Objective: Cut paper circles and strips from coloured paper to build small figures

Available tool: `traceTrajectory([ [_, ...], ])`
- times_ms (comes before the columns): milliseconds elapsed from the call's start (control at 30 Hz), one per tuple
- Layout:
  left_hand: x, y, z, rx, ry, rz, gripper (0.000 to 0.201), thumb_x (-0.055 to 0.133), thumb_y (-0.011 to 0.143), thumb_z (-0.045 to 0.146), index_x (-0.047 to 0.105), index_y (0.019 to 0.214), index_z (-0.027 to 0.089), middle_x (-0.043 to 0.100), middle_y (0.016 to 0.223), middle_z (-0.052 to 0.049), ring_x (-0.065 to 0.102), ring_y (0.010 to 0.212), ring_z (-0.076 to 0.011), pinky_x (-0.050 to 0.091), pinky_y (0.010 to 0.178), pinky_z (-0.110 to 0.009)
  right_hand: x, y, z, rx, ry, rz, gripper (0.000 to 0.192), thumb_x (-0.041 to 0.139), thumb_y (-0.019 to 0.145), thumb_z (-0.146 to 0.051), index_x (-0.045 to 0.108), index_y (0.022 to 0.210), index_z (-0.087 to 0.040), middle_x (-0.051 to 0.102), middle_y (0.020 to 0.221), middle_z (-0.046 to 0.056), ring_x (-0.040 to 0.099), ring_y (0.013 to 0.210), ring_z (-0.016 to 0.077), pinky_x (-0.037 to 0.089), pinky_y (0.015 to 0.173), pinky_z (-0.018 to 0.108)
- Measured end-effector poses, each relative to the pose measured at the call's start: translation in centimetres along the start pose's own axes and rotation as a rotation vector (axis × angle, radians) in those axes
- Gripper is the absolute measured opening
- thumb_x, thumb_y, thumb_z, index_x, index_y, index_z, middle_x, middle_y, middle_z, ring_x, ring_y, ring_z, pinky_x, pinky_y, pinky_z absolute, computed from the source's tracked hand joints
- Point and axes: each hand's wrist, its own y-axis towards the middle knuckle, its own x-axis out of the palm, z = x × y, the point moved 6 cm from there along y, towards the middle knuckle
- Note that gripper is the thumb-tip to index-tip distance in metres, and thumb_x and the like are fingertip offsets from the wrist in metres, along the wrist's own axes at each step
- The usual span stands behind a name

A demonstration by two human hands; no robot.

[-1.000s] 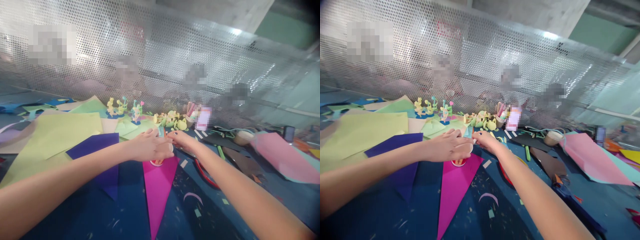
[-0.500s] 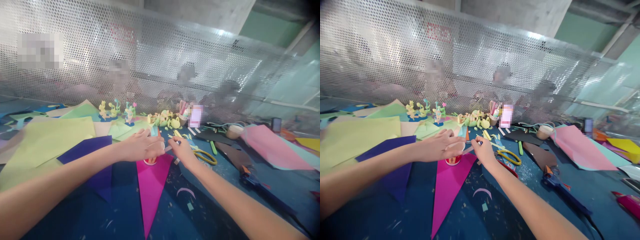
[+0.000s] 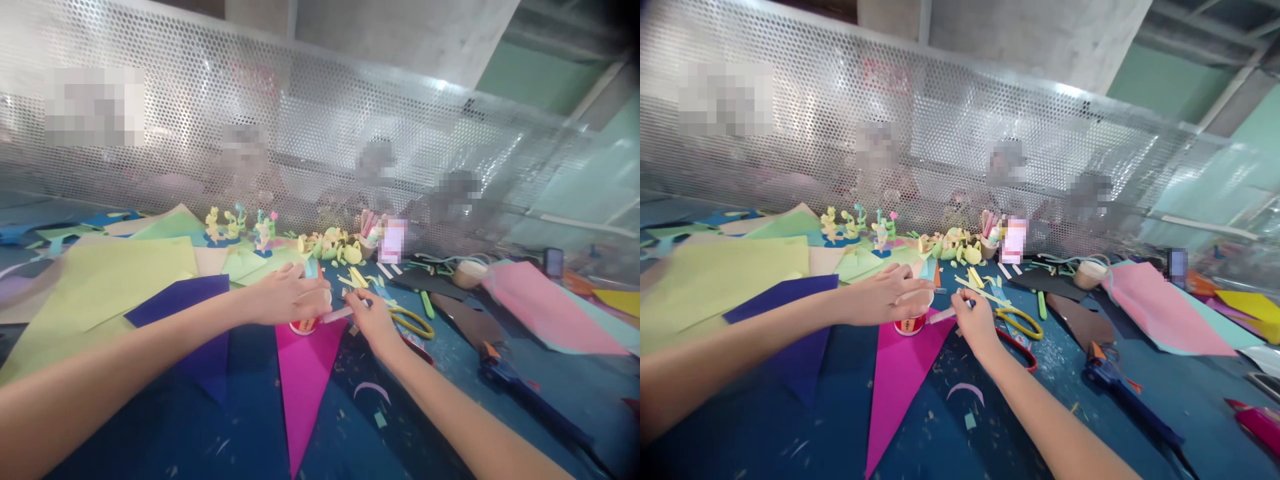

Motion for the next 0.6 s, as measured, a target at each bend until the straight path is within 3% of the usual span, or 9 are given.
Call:
traceTrajectory([
  [133, -1.0, -0.1, -1.5, -0.051, -0.164, 0.033, 0.037, 0.031, 0.092, 0.04, 0.049, 0.121, 0.024, 0.053, 0.125, -0.007, 0.049, 0.101, -0.0211, 0.033, 0.09, -0.034, -1.3, 0.4, 0.2, 0.008, 0.178, 0.121, 0.026, 0.054, 0.073, -0.035, 0.044, 0.054, -0.021, 0.029, 0.037, -0.009, 0.025, 0.035, 0.0073, 0.019, 0.036, 0.021],
  [233, -3.2, -0.8, -4.5, -0.256, -0.321, 0.156, 0.047, 0.019, 0.092, 0.047, 0.046, 0.122, 0.022, 0.052, 0.125, -0.004, 0.049, 0.107, -0.0197, 0.035, 0.091, -0.03, -3.1, 0.9, 0.2, -0.013, 0.307, 0.239, 0.026, 0.054, 0.074, -0.037, 0.042, 0.058, -0.021, 0.028, 0.038, -0.01, 0.023, 0.035, 0.0061, 0.019, 0.036, 0.02],
  [333, -4.8, -2.1, -7.7, -0.497, -0.497, 0.323, 0.052, 0.021, 0.088, 0.056, 0.046, 0.121, 0.025, 0.055, 0.122, -0.002, 0.052, 0.105, -0.0207, 0.039, 0.087, -0.029, -4.4, 1.3, 0.5, -0.017, 0.391, 0.319, 0.027, 0.058, 0.072, -0.036, 0.042, 0.057, -0.02, 0.03, 0.039, -0.011, 0.023, 0.035, 0.005, 0.018, 0.034, 0.019],
  [500, -3.6, -3.3, -10.7, -0.725, -0.561, 0.361, 0.061, 0.031, 0.08, 0.065, 0.045, 0.122, 0.022, 0.064, 0.102, -0.006, 0.059, 0.088, -0.023, 0.044, 0.075, -0.031, -4.4, 1.4, 1.2, -0.006, 0.423, 0.322, 0.028, 0.061, 0.071, -0.037, 0.047, 0.056, -0.018, 0.032, 0.037, -0.01, 0.025, 0.033, 0.0041, 0.017, 0.032, 0.018],
  [600, -3.0, -2.8, -10.2, -0.702, -0.562, 0.288, 0.061, 0.036, 0.079, 0.064, 0.046, 0.122, 0.022, 0.062, 0.108, -0.006, 0.059, 0.092, -0.0233, 0.044, 0.077, -0.03, -4.0, 1.3, 1.3, -0.009, 0.406, 0.3, 0.029, 0.058, 0.074, -0.039, 0.05, 0.056, -0.017, 0.031, 0.036, -0.009, 0.025, 0.032, 0.004, 0.017, 0.032, 0.018],
])
